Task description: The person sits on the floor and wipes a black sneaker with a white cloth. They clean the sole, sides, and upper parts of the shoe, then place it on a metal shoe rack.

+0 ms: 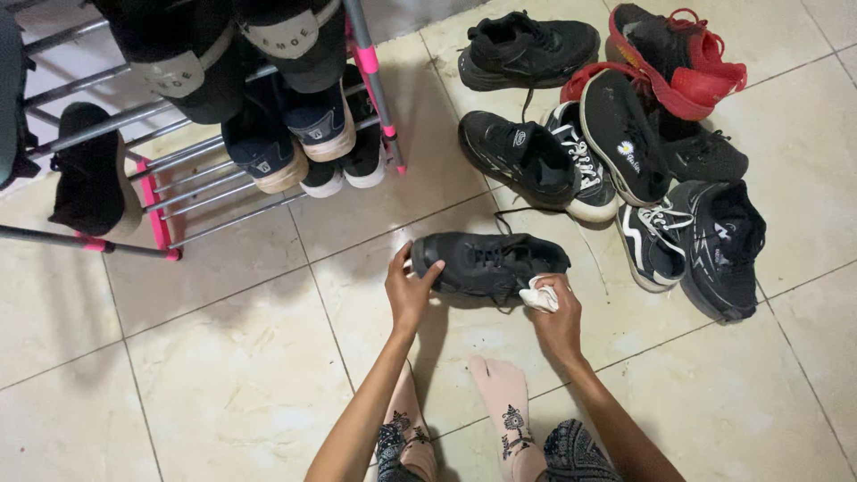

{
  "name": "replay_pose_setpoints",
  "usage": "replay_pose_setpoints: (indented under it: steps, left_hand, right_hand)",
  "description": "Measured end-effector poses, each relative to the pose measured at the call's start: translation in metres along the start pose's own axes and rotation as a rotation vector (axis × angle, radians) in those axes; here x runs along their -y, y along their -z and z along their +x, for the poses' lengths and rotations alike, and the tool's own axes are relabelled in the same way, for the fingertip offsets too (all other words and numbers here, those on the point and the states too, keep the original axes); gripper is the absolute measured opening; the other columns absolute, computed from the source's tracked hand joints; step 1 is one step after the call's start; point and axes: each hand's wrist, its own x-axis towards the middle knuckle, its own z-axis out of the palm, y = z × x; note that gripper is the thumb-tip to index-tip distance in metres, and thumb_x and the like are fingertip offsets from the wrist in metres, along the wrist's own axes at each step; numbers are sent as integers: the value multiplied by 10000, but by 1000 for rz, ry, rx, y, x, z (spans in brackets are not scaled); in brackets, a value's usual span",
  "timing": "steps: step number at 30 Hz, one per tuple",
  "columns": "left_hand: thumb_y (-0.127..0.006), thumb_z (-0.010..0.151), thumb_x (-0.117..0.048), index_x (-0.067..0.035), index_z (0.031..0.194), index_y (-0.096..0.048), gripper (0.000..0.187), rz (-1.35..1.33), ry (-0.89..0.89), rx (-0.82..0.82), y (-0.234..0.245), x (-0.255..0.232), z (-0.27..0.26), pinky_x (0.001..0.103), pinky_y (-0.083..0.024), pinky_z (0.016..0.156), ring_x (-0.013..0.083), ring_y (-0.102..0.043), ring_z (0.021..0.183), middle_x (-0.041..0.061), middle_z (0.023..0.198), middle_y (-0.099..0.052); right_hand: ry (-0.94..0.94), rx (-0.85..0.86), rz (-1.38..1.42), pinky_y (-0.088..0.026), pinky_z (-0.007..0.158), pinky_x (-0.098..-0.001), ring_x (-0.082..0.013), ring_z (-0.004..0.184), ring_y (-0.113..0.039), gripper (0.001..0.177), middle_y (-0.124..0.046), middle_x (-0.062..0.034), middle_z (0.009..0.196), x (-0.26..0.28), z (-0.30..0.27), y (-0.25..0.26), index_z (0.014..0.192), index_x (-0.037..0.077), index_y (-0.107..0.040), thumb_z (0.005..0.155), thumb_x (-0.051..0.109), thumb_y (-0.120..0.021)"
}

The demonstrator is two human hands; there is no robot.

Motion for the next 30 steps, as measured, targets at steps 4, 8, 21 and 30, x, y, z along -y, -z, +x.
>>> replay_pose_setpoints:
  steps: [4, 8, 21, 30]
  left_hand:
    - [-872, 754, -253, -74, 1407, -574, 740, 46, -252, 13, 19, -65, -11, 376, -605, 867, 288, -658, 1183, 146, 1368, -613]
    - [-855, 788, -166, -78, 1461, -541, 749, 174, -549, -28, 30, -110, -34, 395, -573, 950, 310, -652, 1164, 148, 1322, -611]
    - [-809, 810, -106, -121, 1472, -543, 714, 273, -682, 43, 32, -118, -75, 438, -506, 1029, 335, -604, 1209, 146, 1338, -616]
    - [-804, 799, -82, -150, 1399, -625, 630, 217, -588, 77, 41, -136, -83, 397, -549, 1021, 279, -649, 1222, 91, 1346, -666]
  right_hand:
    - [-143, 43, 62, -495, 790, -282, -194, 923, -643, 324, -673, -75, 1039, -1, 2, -4, 977, 45, -595, 732, -81, -766]
    - [-132, 96, 56, -504, 768, -275, -172, 904, -647, 342, -665, -45, 1018, 8, -8, -5, 969, 46, -591, 709, -83, -772]
    - [11, -6, 432, -533, 995, -360, -223, 1181, -607, 416, -605, -85, 1287, 116, 27, 9, 1312, 132, -530, 931, -28, -579]
    - [223, 13, -23, -518, 978, -430, -341, 1162, -615, 346, -625, -163, 1218, 95, 53, -10, 1204, 41, -622, 919, -148, -574]
